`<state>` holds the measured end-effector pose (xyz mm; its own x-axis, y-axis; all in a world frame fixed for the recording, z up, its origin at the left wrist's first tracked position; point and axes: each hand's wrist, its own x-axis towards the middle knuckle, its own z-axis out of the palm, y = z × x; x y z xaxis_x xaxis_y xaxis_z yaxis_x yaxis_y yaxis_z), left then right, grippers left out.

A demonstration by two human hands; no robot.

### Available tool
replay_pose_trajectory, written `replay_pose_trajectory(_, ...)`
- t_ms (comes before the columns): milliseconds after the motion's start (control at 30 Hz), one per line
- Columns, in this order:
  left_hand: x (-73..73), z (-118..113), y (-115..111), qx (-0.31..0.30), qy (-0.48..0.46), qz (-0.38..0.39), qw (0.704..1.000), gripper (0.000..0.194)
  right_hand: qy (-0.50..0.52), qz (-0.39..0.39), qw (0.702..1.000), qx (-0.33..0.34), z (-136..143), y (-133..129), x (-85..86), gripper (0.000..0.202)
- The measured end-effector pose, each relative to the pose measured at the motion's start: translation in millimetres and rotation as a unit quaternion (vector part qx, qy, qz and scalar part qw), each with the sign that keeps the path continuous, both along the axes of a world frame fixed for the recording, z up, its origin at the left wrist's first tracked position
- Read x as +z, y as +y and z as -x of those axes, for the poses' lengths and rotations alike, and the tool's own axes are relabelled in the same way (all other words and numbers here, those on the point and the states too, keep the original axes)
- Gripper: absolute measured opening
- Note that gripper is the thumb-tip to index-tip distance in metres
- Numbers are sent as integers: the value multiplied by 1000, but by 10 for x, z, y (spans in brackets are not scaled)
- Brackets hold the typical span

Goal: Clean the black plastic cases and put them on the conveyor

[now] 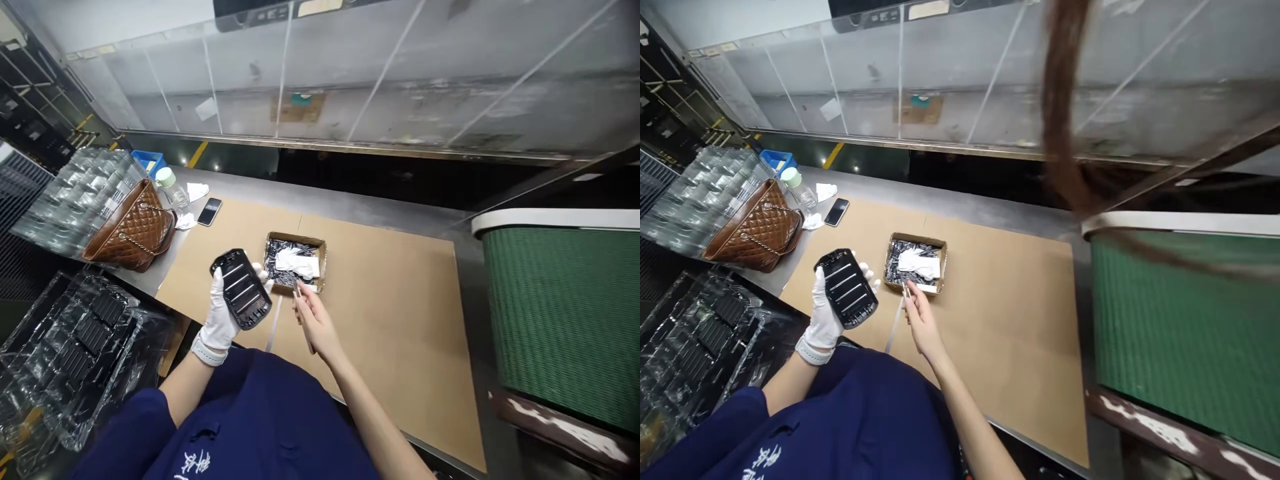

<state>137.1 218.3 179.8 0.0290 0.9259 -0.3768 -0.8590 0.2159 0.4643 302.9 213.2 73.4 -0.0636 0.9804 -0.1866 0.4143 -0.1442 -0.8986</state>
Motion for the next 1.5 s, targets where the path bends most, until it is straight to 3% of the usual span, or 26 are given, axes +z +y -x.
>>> replay_pose_trajectory(133, 83, -168, -71, -26, 5, 5, 1000, 53, 75, -219, 973, 4, 252, -48, 861, 38)
replay_pose_trajectory(200, 135, -252, -116, -32, 6, 12, 999, 55, 52, -287, 956, 14, 336, -50, 1140, 36)
replay_pose_trajectory(267, 178, -317, -158, -27, 0, 10, 1000, 55, 25, -321, 947, 4, 379, -33, 1281, 37)
replay_pose_trajectory(500, 234, -385, -211, -55, -17, -11, 998, 52, 0, -363, 932, 4, 368, 14, 1351, 40)
replay_pose_trajectory(833, 279, -445, -231, -62, -7, -47, 997, 51, 3, -362, 932, -14, 336, -38, 1361, 40)
replay_pose_trajectory(1067, 304, -434, -230, -53, -33, 9, 998, 52, -2, -359, 933, 2, 330, -44, 1365, 39)
replay_pose_trajectory(1200, 268, -412, -242, -49, -35, 1, 998, 48, 0, -341, 939, 34, 336, -60, 1351, 37)
replay_pose_trajectory(1400, 221, -439, -273, -69, -8, -35, 997, 60, 117, -255, 960, -23, 305, -96, 1378, 31)
replay_pose_trajectory(1500, 230, -437, -287, -71, -1, -44, 996, 58, 67, -287, 956, 13, 286, -76, 1449, 35)
